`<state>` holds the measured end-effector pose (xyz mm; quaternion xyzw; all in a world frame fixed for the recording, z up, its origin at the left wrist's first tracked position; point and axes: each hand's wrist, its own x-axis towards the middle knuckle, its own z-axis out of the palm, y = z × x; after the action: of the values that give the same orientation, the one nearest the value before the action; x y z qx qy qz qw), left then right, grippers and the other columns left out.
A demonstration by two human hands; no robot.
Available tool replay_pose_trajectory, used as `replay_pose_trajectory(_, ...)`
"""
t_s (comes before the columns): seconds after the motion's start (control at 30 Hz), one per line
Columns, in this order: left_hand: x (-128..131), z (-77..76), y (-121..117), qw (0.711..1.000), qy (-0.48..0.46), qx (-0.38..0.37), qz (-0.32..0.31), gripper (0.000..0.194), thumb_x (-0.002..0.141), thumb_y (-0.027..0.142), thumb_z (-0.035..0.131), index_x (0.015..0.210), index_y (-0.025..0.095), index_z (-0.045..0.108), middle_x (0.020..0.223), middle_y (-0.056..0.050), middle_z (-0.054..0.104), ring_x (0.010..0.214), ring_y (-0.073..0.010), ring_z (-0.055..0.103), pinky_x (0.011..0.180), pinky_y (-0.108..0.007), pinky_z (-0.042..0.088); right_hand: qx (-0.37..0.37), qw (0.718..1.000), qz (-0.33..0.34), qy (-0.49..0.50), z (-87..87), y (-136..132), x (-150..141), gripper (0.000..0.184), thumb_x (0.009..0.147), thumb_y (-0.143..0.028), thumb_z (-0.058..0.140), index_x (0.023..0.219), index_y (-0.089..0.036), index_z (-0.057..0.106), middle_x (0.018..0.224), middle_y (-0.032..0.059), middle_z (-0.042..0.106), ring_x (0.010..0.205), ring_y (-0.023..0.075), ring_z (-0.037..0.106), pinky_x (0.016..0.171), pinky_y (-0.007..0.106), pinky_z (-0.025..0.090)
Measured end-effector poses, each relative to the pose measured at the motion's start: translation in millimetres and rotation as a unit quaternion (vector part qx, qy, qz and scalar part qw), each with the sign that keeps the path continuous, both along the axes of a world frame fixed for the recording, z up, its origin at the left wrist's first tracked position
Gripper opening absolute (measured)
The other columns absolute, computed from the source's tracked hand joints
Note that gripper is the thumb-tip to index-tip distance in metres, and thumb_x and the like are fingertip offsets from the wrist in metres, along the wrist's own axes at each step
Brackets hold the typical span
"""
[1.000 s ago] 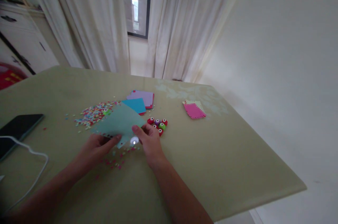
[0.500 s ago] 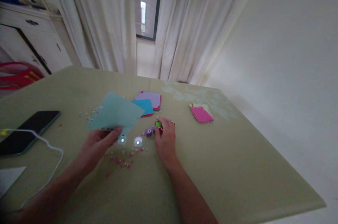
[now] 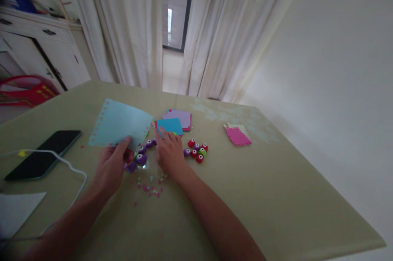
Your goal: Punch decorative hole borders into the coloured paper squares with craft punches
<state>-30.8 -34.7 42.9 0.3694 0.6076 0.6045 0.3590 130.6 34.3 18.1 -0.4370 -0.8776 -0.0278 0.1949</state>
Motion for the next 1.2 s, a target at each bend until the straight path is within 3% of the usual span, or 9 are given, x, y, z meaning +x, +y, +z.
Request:
replay_pose_trajectory(0.1,0.6,-3.7,0.3,1.000,0.007,-0.004,0.001,0.055,0.095,0.061,0.059,0.057,0.022,0.055,0.049,0.004,0.052,0.045,-0.0127,0.044,0.046,-0.026,0.031,-0.014,0.997,0.006,-0.070,0.3,11.1,-14.0,0.035,0.104,-0.019,0.055,0.138,-0.019,0.064,0.139,0.0158,0.070,0.131,0.0306,0.057,0.113,0.049,0.037)
replay_pose_trajectory(0.23,1.7,-1.8,-1.1,0.998,0.047,-0.012,-0.038,0.057,0.092,0.066,0.062,0.056,0.022,0.058,0.050,0.001,0.056,0.047,-0.0140,0.048,0.050,-0.027,0.035,-0.007,0.997,0.032,-0.077,-5.9,-13.7,7.2,0.021,0.104,-0.018,0.056,0.118,-0.019,0.072,0.113,0.0140,0.077,0.116,0.0296,0.063,0.108,0.047,0.042)
replay_pose_trajectory(0.4,12.7,8.3,-10.8,0.986,0.141,-0.058,-0.071,0.055,0.083,0.068,0.063,0.051,0.023,0.059,0.053,-0.003,0.061,0.055,-0.0195,0.058,0.060,-0.031,0.045,-0.108,0.978,0.014,0.178,-11.4,-56.3,54.9,0.033,0.099,-0.022,0.067,0.131,-0.020,0.069,0.120,0.0143,0.070,0.110,0.0296,0.065,0.101,0.047,0.051)
replay_pose_trajectory(0.53,20.4,5.0,-16.2,0.978,0.154,-0.102,-0.092,0.059,0.078,0.072,0.061,0.045,0.026,0.047,0.051,-0.002,0.057,0.055,-0.0217,0.057,0.056,-0.032,0.044,-0.275,0.833,-0.018,0.481,-4.1,-54.3,65.2,0.035,0.086,-0.033,0.085,0.119,-0.025,0.075,0.108,0.0068,0.068,0.094,0.0224,0.068,0.085,0.036,0.057)
replay_pose_trajectory(0.67,23.5,-11.4,-19.1,0.966,0.162,-0.163,-0.115,0.064,0.081,0.077,0.059,0.045,0.025,0.049,0.052,-0.002,0.059,0.054,-0.0213,0.057,0.053,-0.030,0.042,-0.413,0.678,-0.050,0.606,3.2,-45.1,64.0,0.042,0.077,-0.046,0.090,0.110,-0.025,0.074,0.089,0.0010,0.071,0.062,0.0137,0.061,0.053,0.026,0.046)
replay_pose_trajectory(0.73,25.9,-16.7,-20.2,0.968,0.152,-0.153,-0.125,0.065,0.083,0.078,0.058,0.047,0.025,0.053,0.055,-0.003,0.062,0.055,-0.0211,0.059,0.052,-0.029,0.042,-0.447,0.632,-0.060,0.631,5.2,-44.9,64.6,0.046,0.075,-0.049,0.091,0.110,-0.026,0.074,0.087,-0.0001,0.071,0.051,0.0092,0.052,0.045,0.023,0.035)
replay_pose_trajectory(0.83,31.5,-14.2,-20.4,0.971,0.136,-0.130,-0.149,0.062,0.080,0.076,0.060,0.046,0.025,0.055,0.051,-0.002,0.060,0.051,-0.0200,0.057,0.051,-0.029,0.044,-0.457,0.588,-0.045,0.665,8.5,-46.6,66.3,0.046,0.075,-0.052,0.091,0.108,-0.024,0.077,0.089,0.0028,0.075,0.056,0.0095,0.053,0.049,0.023,0.038)
replay_pose_trajectory(1.03,40.1,3.8,-19.2,0.964,0.136,-0.163,-0.160,0.057,0.069,0.076,0.061,0.043,0.026,0.051,0.043,0.002,0.047,0.043,-0.0177,0.049,0.047,-0.029,0.041,-0.438,0.564,-0.019,0.700,13.0,-44.2,67.2,0.046,0.078,-0.060,0.086,0.104,-0.021,0.083,0.096,0.0082,0.076,0.073,0.0156,0.063,0.062,0.027,0.048)
replay_pose_trajectory(1.2,38.9,0.8,-20.5,0.958,0.155,-0.189,-0.149,0.057,0.068,0.076,0.061,0.043,0.026,0.053,0.046,0.001,0.052,0.047,-0.0191,0.052,0.049,-0.029,0.042,-0.442,0.588,-0.066,0.674,7.9,-43.0,69.5,0.051,0.081,-0.064,0.082,0.109,-0.022,0.083,0.088,0.0051,0.072,0.055,0.0086,0.043,0.046,0.023,0.025)
